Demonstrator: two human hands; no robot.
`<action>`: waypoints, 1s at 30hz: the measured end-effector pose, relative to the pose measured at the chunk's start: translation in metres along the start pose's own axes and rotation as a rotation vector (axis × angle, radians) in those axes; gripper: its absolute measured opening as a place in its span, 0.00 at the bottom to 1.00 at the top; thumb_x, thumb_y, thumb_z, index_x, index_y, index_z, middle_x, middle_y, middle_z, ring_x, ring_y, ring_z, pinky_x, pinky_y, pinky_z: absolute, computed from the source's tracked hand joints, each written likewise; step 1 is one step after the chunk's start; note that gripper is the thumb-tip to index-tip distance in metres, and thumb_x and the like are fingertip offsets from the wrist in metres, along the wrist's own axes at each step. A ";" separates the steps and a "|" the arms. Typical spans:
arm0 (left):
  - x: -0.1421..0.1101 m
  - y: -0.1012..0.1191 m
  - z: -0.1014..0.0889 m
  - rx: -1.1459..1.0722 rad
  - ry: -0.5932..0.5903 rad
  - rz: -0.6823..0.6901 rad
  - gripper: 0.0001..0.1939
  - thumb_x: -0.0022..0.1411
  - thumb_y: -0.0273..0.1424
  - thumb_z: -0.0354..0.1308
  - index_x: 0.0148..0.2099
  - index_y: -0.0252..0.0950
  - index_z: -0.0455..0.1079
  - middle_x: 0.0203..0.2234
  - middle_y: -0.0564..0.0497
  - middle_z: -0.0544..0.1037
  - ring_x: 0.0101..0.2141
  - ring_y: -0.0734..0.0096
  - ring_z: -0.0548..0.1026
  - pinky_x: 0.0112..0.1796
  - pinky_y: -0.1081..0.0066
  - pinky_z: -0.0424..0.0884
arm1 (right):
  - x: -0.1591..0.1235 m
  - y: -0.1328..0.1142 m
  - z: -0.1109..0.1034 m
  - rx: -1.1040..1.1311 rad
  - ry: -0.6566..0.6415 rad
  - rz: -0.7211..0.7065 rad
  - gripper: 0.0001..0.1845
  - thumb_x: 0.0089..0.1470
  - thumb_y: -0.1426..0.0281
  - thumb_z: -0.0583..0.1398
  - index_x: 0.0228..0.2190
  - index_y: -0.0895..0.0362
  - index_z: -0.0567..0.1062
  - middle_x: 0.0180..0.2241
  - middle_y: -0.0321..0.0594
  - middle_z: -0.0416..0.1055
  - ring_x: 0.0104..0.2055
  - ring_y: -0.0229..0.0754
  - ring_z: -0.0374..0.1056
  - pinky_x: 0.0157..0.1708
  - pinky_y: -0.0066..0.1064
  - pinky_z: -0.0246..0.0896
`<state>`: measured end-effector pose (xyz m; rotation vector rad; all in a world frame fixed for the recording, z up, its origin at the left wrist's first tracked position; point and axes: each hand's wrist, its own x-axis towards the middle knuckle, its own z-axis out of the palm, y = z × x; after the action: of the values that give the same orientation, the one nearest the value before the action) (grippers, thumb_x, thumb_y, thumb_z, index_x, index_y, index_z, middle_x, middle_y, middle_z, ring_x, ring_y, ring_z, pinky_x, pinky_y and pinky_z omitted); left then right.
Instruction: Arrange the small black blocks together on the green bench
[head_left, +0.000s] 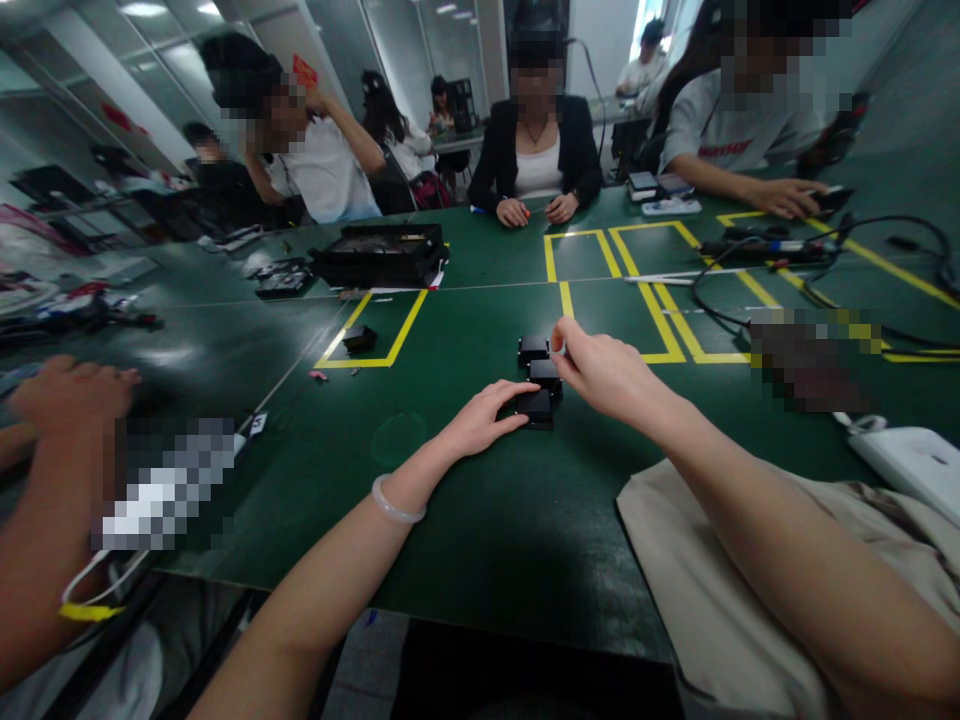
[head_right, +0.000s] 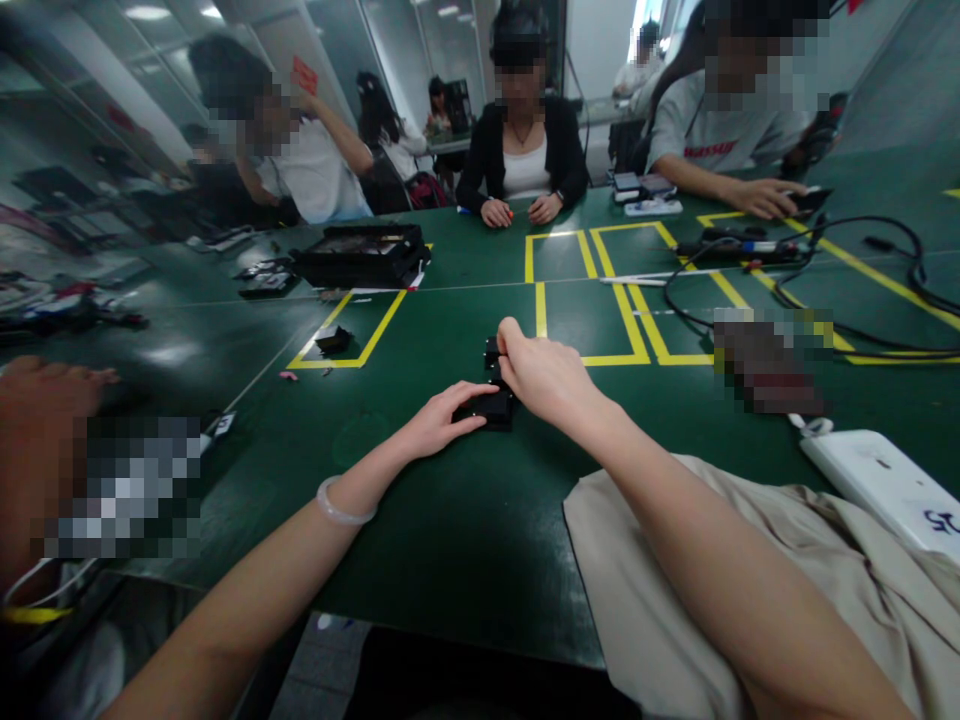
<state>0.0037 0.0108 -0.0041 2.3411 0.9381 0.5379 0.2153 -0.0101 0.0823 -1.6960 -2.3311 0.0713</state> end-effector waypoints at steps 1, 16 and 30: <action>0.000 0.000 0.000 -0.002 -0.001 0.001 0.23 0.65 0.34 0.53 0.61 0.44 0.59 0.50 0.47 0.69 0.49 0.61 0.67 0.50 0.63 0.63 | 0.000 0.000 0.000 0.016 0.001 0.000 0.12 0.61 0.65 0.47 0.44 0.54 0.62 0.31 0.41 0.74 0.30 0.44 0.68 0.24 0.30 0.45; 0.000 0.003 -0.001 -0.012 -0.005 0.006 0.22 0.65 0.34 0.53 0.61 0.44 0.60 0.50 0.47 0.69 0.48 0.61 0.67 0.50 0.63 0.63 | 0.001 0.003 0.001 0.020 0.018 0.018 0.12 0.61 0.61 0.48 0.40 0.53 0.65 0.31 0.40 0.74 0.31 0.45 0.68 0.24 0.30 0.44; 0.000 0.004 -0.002 -0.019 -0.004 -0.003 0.23 0.65 0.34 0.53 0.61 0.44 0.60 0.49 0.47 0.69 0.48 0.60 0.68 0.49 0.61 0.64 | 0.003 0.002 0.004 -0.045 0.043 0.032 0.12 0.61 0.61 0.48 0.40 0.54 0.65 0.31 0.41 0.74 0.30 0.45 0.69 0.23 0.30 0.44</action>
<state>0.0044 0.0087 0.0003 2.3226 0.9303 0.5385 0.2153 -0.0062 0.0786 -1.7386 -2.2918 -0.0112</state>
